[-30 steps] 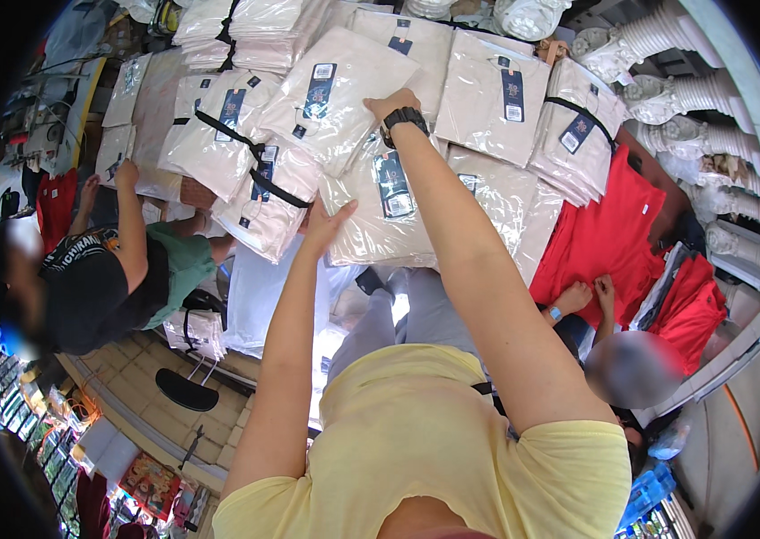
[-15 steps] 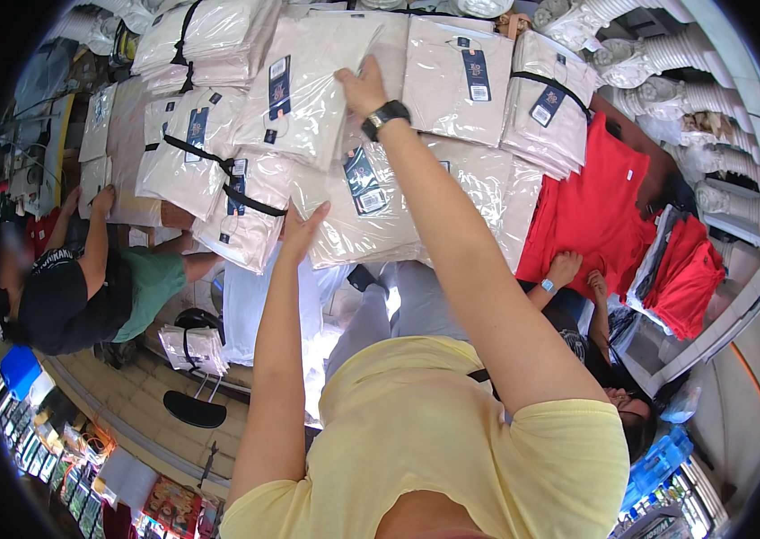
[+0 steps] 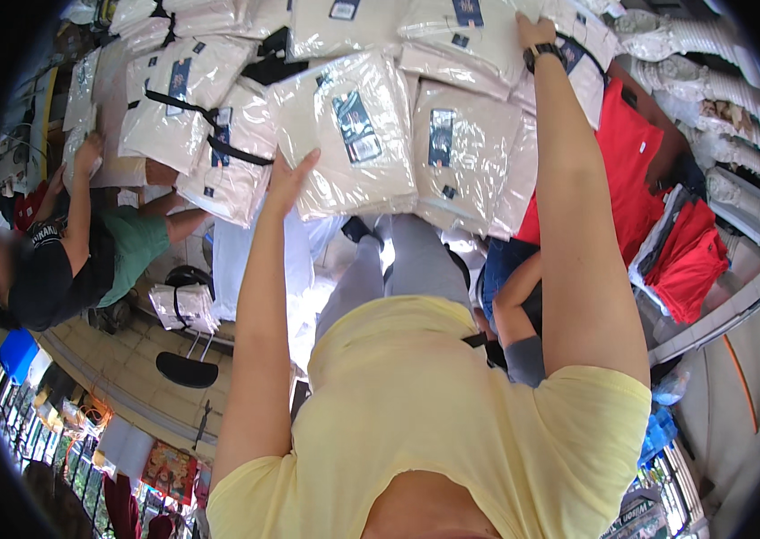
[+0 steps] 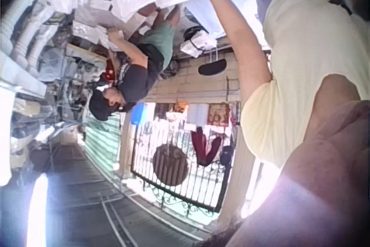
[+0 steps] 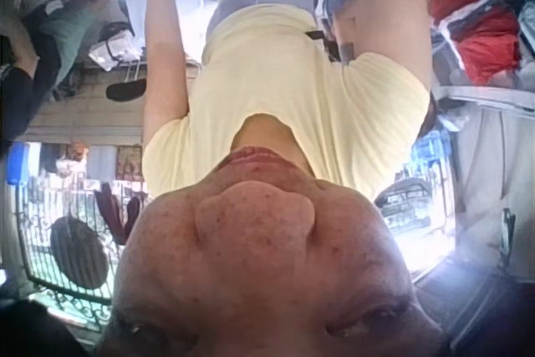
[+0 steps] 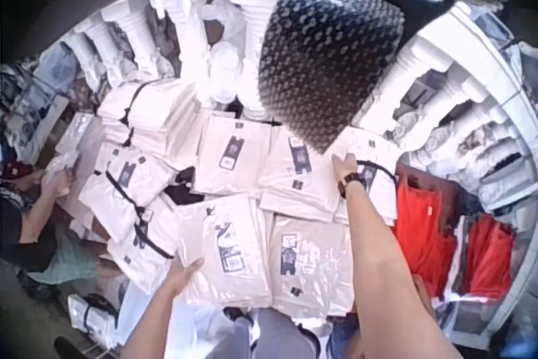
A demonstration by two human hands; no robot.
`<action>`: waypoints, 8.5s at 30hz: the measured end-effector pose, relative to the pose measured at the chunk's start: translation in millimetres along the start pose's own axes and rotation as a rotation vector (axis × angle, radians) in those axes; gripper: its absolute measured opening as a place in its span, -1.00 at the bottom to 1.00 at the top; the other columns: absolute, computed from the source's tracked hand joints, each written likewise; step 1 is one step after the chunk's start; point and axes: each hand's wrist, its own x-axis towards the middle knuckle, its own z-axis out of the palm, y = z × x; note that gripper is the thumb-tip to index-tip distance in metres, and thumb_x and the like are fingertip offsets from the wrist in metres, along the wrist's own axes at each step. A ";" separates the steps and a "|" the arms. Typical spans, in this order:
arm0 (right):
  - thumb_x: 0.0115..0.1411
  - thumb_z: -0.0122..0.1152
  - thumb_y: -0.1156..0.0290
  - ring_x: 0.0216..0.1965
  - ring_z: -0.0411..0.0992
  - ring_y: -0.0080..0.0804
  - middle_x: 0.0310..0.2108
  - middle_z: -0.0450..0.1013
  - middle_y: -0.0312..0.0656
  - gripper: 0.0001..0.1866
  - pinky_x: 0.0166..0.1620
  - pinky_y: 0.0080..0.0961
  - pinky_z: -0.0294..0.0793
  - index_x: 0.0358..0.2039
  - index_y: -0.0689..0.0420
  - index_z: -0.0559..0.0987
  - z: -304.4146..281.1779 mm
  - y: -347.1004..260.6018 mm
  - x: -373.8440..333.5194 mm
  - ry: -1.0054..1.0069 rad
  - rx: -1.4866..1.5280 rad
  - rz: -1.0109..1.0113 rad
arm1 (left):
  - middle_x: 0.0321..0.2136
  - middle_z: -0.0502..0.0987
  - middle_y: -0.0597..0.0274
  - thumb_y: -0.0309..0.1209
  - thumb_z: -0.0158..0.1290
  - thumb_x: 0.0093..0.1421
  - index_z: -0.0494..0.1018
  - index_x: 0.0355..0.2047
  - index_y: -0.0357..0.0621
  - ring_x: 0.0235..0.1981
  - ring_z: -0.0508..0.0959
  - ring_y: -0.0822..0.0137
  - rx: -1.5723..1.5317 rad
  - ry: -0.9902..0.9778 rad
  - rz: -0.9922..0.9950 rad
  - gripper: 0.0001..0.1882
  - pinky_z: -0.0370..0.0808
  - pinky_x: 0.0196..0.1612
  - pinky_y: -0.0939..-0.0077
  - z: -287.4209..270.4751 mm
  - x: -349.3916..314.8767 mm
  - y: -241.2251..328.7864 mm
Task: The person sorts and stacks packages of beige and red garments on a table, handling one package at a time and organizing them into different piles alongside other people.
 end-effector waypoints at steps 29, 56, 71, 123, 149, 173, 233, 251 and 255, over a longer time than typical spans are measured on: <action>-0.05 0.39 0.33 -0.25 0.47 -0.05 -0.40 0.46 0.01 -0.67 -0.17 -0.22 0.43 -0.39 0.23 0.46 -9.3 56.6 -329.8 0.152 0.029 0.403 | 0.09 0.33 -0.06 -0.26 0.26 0.06 0.05 0.24 -0.29 0.06 0.41 0.17 -0.040 -0.011 -0.089 -0.15 0.42 0.05 0.38 6.0 -11.7 18.5; -0.03 0.23 0.43 -0.21 0.47 0.06 -0.29 0.49 0.13 -0.66 -0.20 -0.17 0.42 -0.19 0.22 0.54 -218.9 -125.3 -297.0 -0.351 -0.248 -0.427 | 0.07 0.35 -0.03 -0.29 0.26 0.06 0.02 0.25 -0.26 0.03 0.44 0.17 -0.075 -0.032 -0.066 -0.14 0.46 0.00 0.37 -4.3 -10.5 13.9; 0.22 -0.08 0.02 0.26 -0.01 0.02 0.29 -0.16 0.04 -0.39 0.19 0.04 0.15 0.26 -0.16 0.13 -2.9 -202.2 -119.2 -0.426 -0.970 -0.413 | 0.06 0.37 -0.02 -0.25 0.26 0.06 0.07 0.23 -0.31 0.02 0.44 0.21 -0.032 -0.001 -0.074 -0.17 0.41 0.03 0.43 2.2 -5.6 10.2; 0.17 0.15 0.19 0.14 0.27 0.03 0.10 0.32 0.15 -0.44 0.19 -0.20 0.24 0.13 0.17 0.34 -99.8 -137.6 -77.7 -0.098 0.834 -0.277 | 0.11 0.34 0.19 -0.13 0.18 0.13 0.28 0.16 -0.26 0.13 0.30 0.35 -0.119 -0.064 -0.042 -0.31 0.16 0.22 0.44 -35.7 3.0 -37.9; 0.02 0.32 0.40 -0.46 0.41 -0.10 -0.49 0.37 -0.02 -0.69 -0.38 -0.27 0.36 -0.37 0.20 0.34 12.0 45.4 -382.2 -0.007 0.099 0.187 | 0.08 0.35 -0.01 -0.26 0.25 0.07 0.05 0.24 -0.32 0.05 0.41 0.22 0.043 0.009 -0.083 -0.15 0.38 0.07 0.46 -3.3 -5.2 6.7; -0.10 0.48 0.19 -0.10 0.35 -0.14 -0.23 0.36 0.01 -0.28 0.03 -0.30 0.30 -0.03 0.28 0.31 10.4 -125.0 -381.3 -0.357 0.601 -0.117 | -0.08 0.49 0.11 -0.34 0.29 0.02 0.29 0.08 -0.32 -0.11 0.51 0.30 -0.137 0.040 0.079 -0.34 0.45 -0.03 0.45 -2.4 -26.6 32.8; 0.01 0.34 0.25 -0.16 0.43 -0.12 -0.18 0.41 0.07 -0.44 -0.14 -0.34 0.46 -0.05 0.30 0.40 63.6 -202.0 -227.9 0.092 0.323 -0.670 | -0.39 0.40 -0.19 -0.35 0.04 0.18 0.37 -0.25 -0.34 -0.28 0.44 -0.20 0.994 0.357 0.744 -0.73 0.44 -0.23 0.03 51.9 67.6 162.9; -0.09 0.45 0.11 -0.24 0.53 -0.20 -0.25 0.53 0.01 -0.29 -0.12 -0.42 0.49 -0.08 0.42 0.48 117.4 -90.4 -353.4 -0.506 0.639 0.497 | 0.10 0.36 -0.08 0.04 0.16 0.08 0.27 0.12 -0.38 0.10 0.39 0.08 0.471 -0.020 0.192 -0.19 0.29 0.16 0.30 -26.4 41.5 -49.0; -0.11 0.46 0.21 -0.19 0.51 -0.27 -0.15 0.49 -0.04 -0.27 -0.14 -0.44 0.51 0.01 0.37 0.40 101.2 -76.5 -345.7 -0.780 0.863 0.697 | 0.14 0.31 0.00 -0.07 0.22 0.04 0.18 0.18 -0.35 0.08 0.40 0.19 0.248 -0.181 -0.140 -0.17 0.35 0.12 0.35 -17.9 32.1 -38.4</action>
